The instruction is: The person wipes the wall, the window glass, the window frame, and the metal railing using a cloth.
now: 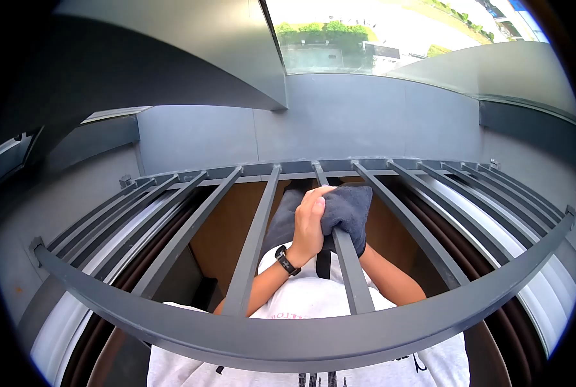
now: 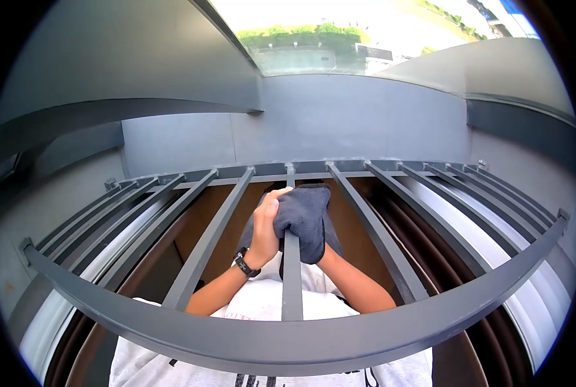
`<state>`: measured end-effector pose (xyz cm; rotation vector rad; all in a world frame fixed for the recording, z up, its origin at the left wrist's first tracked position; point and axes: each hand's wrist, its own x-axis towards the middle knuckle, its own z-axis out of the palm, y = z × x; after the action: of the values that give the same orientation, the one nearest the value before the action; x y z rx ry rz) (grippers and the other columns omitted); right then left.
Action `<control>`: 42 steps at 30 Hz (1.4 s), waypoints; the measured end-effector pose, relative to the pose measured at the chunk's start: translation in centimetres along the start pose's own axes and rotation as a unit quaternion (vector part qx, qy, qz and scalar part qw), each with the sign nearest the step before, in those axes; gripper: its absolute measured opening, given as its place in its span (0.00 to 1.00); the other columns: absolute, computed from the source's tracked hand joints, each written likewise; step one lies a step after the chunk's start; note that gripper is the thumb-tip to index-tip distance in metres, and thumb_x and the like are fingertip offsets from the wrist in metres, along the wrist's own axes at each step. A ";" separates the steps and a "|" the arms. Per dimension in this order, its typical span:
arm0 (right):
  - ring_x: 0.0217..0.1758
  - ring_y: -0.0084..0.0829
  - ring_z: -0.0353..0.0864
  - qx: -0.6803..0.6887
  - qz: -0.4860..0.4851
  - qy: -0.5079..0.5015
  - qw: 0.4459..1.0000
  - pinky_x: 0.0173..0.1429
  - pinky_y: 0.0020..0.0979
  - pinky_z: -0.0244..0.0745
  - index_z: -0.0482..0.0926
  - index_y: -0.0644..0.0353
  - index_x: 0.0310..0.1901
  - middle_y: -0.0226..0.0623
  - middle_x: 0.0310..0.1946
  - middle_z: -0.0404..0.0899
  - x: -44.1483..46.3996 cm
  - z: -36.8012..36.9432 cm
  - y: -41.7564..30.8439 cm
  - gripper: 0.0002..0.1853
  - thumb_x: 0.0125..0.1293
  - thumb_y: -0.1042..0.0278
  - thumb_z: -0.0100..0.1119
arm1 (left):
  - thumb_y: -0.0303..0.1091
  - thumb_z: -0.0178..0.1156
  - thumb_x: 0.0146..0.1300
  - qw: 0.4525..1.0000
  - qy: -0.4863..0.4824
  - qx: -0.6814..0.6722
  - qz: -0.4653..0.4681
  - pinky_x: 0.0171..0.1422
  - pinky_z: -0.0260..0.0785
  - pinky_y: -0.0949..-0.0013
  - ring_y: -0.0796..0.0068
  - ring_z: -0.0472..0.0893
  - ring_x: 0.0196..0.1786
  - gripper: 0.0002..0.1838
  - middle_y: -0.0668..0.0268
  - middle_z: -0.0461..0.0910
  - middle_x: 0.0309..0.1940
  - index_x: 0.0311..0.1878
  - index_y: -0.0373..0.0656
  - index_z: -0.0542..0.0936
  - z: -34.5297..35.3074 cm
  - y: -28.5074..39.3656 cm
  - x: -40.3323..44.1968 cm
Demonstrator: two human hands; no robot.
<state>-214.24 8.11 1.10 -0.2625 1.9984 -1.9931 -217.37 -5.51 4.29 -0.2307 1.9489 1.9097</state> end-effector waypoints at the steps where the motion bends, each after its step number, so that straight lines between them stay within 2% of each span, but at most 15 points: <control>1: 0.57 0.32 0.76 0.032 -0.019 0.043 0.998 0.65 0.31 0.69 0.79 0.58 0.50 0.37 0.53 0.78 0.1 0.3 1.2 0.12 0.66 0.71 0.58 | 0.48 0.38 0.74 1.000 0.000 0.002 0.002 0.64 0.65 0.60 0.55 0.79 0.55 0.28 0.50 0.81 0.52 0.56 0.33 0.77 0.3 -0.9 -0.1; 5: 0.54 0.34 0.77 -0.022 -0.013 0.066 0.997 0.62 0.31 0.71 0.79 0.60 0.49 0.38 0.49 0.80 1.4 0.4 6.1 0.11 0.66 0.69 0.58 | 0.42 0.44 0.75 0.995 0.049 -0.071 -0.044 0.58 0.68 0.69 0.68 0.79 0.49 0.22 0.55 0.82 0.45 0.56 0.32 0.76 0.7 -3.0 1.5; 7: 0.41 0.34 0.78 -0.081 -0.094 0.128 0.984 0.49 0.33 0.74 0.79 0.60 0.37 0.36 0.37 0.79 3.6 0.5 3.3 0.06 0.61 0.68 0.62 | 0.40 0.48 0.74 0.993 0.073 -0.076 -0.049 0.57 0.68 0.70 0.72 0.78 0.48 0.20 0.59 0.81 0.43 0.56 0.33 0.75 1.0 -3.7 1.8; 13: 0.37 0.41 0.76 0.038 -0.053 0.153 0.986 0.42 0.36 0.71 0.77 0.62 0.35 0.39 0.34 0.78 2.6 1.0 -3.1 0.06 0.59 0.69 0.58 | 0.34 0.56 0.69 0.988 0.070 -0.134 0.011 0.56 0.67 0.74 0.81 0.74 0.46 0.14 0.67 0.78 0.41 0.52 0.34 0.74 1.7 0.3 -0.5; 15: 0.36 0.43 0.76 -0.105 -0.194 0.131 0.967 0.41 0.38 0.70 0.78 0.61 0.34 0.40 0.33 0.79 3.2 0.4 -5.6 0.06 0.58 0.68 0.58 | 0.32 0.57 0.67 0.978 0.062 -0.188 0.065 0.53 0.64 0.76 0.82 0.70 0.43 0.12 0.69 0.75 0.39 0.50 0.36 0.74 2.0 3.0 -1.8; 17: 0.35 0.45 0.75 -0.069 -0.228 0.133 0.962 0.39 0.40 0.68 0.77 0.60 0.31 0.42 0.31 0.78 3.4 0.6 -6.7 0.06 0.56 0.67 0.59 | 0.33 0.57 0.68 0.971 0.065 -0.222 0.055 0.53 0.63 0.76 0.83 0.69 0.43 0.12 0.71 0.74 0.38 0.48 0.36 0.74 2.2 4.0 -2.0; 19: 0.34 0.45 0.74 -0.018 -0.102 0.184 0.978 0.39 0.40 0.67 0.76 0.60 0.29 0.43 0.28 0.76 3.3 1.1 -7.5 0.07 0.54 0.66 0.60 | 0.33 0.57 0.68 0.970 0.085 -0.216 0.067 0.54 0.62 0.77 0.84 0.69 0.43 0.10 0.72 0.73 0.38 0.47 0.37 0.74 2.2 1.7 -1.4; 21: 0.33 0.43 0.74 -0.084 -0.188 0.156 0.966 0.39 0.37 0.68 0.75 0.61 0.29 0.40 0.30 0.76 4.1 0.5 -4.0 0.07 0.59 0.67 0.56 | 0.35 0.54 0.71 0.973 0.081 -0.214 0.017 0.54 0.62 0.76 0.83 0.69 0.44 0.09 0.72 0.73 0.37 0.46 0.38 0.74 2.1 0.7 -0.6; 23: 0.34 0.42 0.74 0.160 0.008 0.145 0.976 0.40 0.35 0.69 0.75 0.63 0.29 0.40 0.31 0.75 4.5 0.3 -2.8 0.07 0.61 0.69 0.56 | 0.37 0.52 0.73 0.977 0.099 -0.191 0.012 0.55 0.62 0.76 0.82 0.70 0.44 0.11 0.71 0.74 0.37 0.46 0.38 0.74 2.1 -3.9 1.6; 24: 0.34 0.42 0.74 0.160 0.007 0.144 0.977 0.40 0.35 0.69 0.75 0.63 0.29 0.40 0.31 0.75 5.0 0.6 -1.4 0.07 0.61 0.69 0.56 | 0.37 0.52 0.73 0.976 0.100 -0.191 0.013 0.55 0.62 0.76 0.82 0.70 0.44 0.11 0.71 0.74 0.37 0.46 0.38 0.74 2.2 -6.3 2.6; 26: 0.36 0.38 0.75 -0.062 -0.238 0.194 0.950 0.43 0.33 0.70 0.75 0.64 0.32 0.41 0.31 0.75 5.5 1.1 2.1 0.06 0.63 0.70 0.55 | 0.38 0.50 0.73 0.979 0.132 -0.154 0.005 0.55 0.62 0.76 0.81 0.71 0.44 0.12 0.70 0.75 0.37 0.46 0.38 0.75 2.4 -8.6 3.7; 29: 0.39 0.39 0.76 0.059 -0.111 0.110 0.986 0.45 0.35 0.70 0.75 0.64 0.36 0.41 0.34 0.75 4.5 0.0 1.7 0.07 0.64 0.69 0.55 | 0.37 0.51 0.73 0.983 0.114 -0.142 -0.009 0.55 0.63 0.75 0.81 0.71 0.44 0.12 0.70 0.75 0.39 0.47 0.37 0.75 2.3 -7.2 3.0; 32: 0.40 0.40 0.77 -0.029 -0.089 0.143 0.985 0.47 0.37 0.70 0.75 0.64 0.38 0.42 0.34 0.76 2.9 0.7 2.1 0.11 0.66 0.63 0.54 | 0.37 0.53 0.73 0.978 0.109 -0.177 0.021 0.57 0.63 0.74 0.80 0.72 0.46 0.13 0.68 0.76 0.42 0.50 0.36 0.75 2.5 -2.1 0.2; 39: 0.37 0.43 0.77 -0.069 -0.126 0.131 0.981 0.44 0.39 0.71 0.76 0.61 0.34 0.41 0.32 0.78 1.7 -0.4 -4.2 0.07 0.63 0.66 0.57 | 0.40 0.55 0.74 0.947 0.074 -0.269 0.162 0.63 0.61 0.72 0.78 0.73 0.53 0.18 0.64 0.77 0.48 0.55 0.35 0.73 2.8 3.3 -3.2; 42: 0.36 0.44 0.78 -0.020 -0.126 0.131 0.983 0.42 0.39 0.72 0.76 0.59 0.32 0.40 0.31 0.79 2.5 0.5 -2.2 0.05 0.62 0.68 0.59 | 0.40 0.52 0.76 0.969 0.088 -0.197 0.121 0.62 0.62 0.74 0.80 0.72 0.53 0.16 0.65 0.77 0.49 0.56 0.36 0.73 2.4 0.3 -1.9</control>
<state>-216.55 6.72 3.13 -0.2897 2.2662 -2.2437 -215.32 -3.40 5.37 -0.2919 1.7487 2.5107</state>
